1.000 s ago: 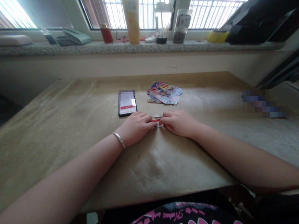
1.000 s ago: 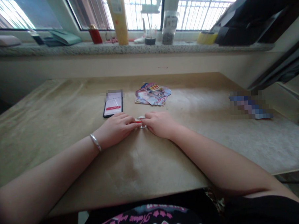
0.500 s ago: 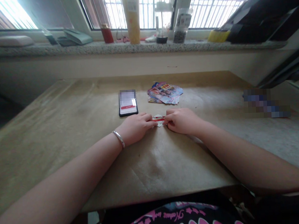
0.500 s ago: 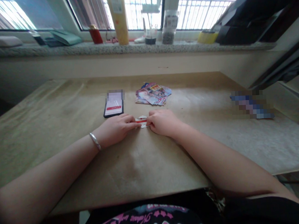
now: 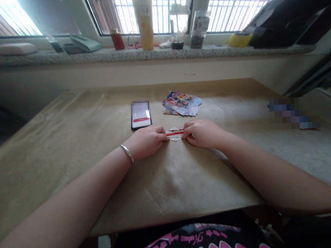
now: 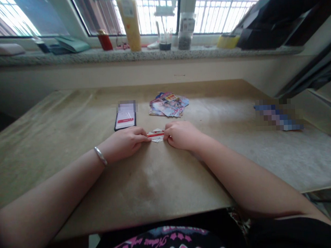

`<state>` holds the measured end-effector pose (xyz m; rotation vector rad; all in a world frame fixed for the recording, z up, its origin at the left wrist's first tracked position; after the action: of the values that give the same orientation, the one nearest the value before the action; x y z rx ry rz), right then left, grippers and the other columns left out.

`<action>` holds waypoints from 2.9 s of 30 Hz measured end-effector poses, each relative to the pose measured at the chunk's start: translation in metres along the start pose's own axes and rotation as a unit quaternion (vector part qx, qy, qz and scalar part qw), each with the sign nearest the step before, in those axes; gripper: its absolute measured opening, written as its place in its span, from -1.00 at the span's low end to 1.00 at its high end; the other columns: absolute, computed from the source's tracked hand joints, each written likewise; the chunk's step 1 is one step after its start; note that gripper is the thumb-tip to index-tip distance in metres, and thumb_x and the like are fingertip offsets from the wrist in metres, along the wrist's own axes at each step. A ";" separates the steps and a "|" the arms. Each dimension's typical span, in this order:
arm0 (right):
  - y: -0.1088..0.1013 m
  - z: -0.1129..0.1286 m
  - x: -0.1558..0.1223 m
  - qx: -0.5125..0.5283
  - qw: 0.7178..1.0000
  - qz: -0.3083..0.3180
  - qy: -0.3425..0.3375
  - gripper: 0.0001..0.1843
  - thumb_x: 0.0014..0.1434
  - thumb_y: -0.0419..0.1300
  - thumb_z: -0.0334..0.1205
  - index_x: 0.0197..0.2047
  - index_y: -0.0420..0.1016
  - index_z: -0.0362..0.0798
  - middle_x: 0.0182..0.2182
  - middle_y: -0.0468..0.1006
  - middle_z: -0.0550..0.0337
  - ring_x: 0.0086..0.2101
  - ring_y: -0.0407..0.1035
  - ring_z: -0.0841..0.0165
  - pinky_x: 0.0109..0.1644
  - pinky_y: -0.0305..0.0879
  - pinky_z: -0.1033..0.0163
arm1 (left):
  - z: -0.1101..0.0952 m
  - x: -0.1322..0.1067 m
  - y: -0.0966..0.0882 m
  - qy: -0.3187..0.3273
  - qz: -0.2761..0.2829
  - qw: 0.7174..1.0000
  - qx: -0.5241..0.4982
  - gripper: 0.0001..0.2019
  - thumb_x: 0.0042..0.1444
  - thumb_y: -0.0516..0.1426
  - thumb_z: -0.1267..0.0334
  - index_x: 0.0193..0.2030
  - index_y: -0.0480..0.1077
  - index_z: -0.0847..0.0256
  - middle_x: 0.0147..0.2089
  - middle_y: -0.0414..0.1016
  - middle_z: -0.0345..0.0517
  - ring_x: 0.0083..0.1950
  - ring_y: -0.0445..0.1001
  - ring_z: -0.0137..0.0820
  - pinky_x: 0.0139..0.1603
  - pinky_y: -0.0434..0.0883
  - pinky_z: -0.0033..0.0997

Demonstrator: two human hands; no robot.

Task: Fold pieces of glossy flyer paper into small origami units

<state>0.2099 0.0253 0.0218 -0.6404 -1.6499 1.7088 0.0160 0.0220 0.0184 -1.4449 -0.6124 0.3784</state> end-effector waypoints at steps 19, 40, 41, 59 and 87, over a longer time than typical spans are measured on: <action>0.010 -0.020 0.003 0.150 0.988 -0.016 -0.042 -0.77 0.05 0.16 -0.38 -0.30 0.64 -0.01 -0.31 0.56 0.15 -0.31 0.42 0.39 -0.16 0.31 0.31 | 0.009 -0.002 -0.004 0.039 0.018 0.998 -0.035 -0.69 0.18 0.02 0.41 -0.07 0.52 0.08 -0.06 0.51 -0.12 -0.11 0.46 -0.39 -0.07 0.40 -0.41; 0.014 -0.013 0.003 0.180 0.975 -0.104 0.080 -0.85 0.13 0.09 -0.24 -0.29 0.46 -0.10 -0.53 0.39 0.27 -0.50 0.22 0.46 -0.41 0.08 0.36 | -0.020 -0.001 -0.006 0.002 0.001 0.995 0.096 -0.82 0.15 0.02 0.34 -0.24 0.44 0.28 -0.21 0.47 0.01 -0.23 0.43 -0.28 -0.24 0.38 -0.31; 0.015 -0.014 0.003 0.188 0.971 -0.112 0.093 -0.83 0.13 0.10 -0.23 -0.23 0.45 -0.09 -0.52 0.39 0.29 -0.50 0.22 0.46 -0.41 0.08 0.37 | -0.019 0.000 -0.005 -0.005 -0.008 0.995 0.096 -0.82 0.15 0.01 0.34 -0.25 0.44 0.27 -0.24 0.47 0.00 -0.26 0.42 -0.30 -0.25 0.37 -0.31; 0.020 -0.001 0.007 0.142 0.982 -0.127 -0.004 -0.77 0.02 0.26 -0.19 -0.25 0.38 -0.06 -0.34 0.44 0.13 -0.23 0.30 0.27 -0.13 0.21 0.22 | -0.010 0.002 0.009 -0.064 -0.079 0.995 -0.021 -0.60 0.19 0.07 0.21 0.15 0.26 0.29 0.03 0.44 0.07 -0.02 0.42 -0.21 0.01 0.38 -0.21; 0.025 0.005 0.006 0.323 0.933 -0.111 0.116 -0.85 0.04 0.17 -0.27 -0.28 0.48 -0.10 -0.51 0.45 0.28 -0.52 0.26 0.48 -0.43 0.15 0.36 | -0.001 0.002 0.015 -0.060 -0.159 0.954 -0.245 -0.59 0.05 0.18 0.40 0.06 0.25 0.15 -0.04 0.38 -0.11 -0.21 0.43 -0.48 -0.21 0.42 -0.50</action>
<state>0.1986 0.0269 -0.0022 -0.3017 -0.8726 1.7828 0.0200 0.0241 0.0039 -1.7637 -1.0769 0.0569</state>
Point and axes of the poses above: each hand's wrist, its own x-axis towards the middle knuckle, its own y-axis out of the palm, z = x × y, the point moved 3 cm from there along x, towards the middle knuckle
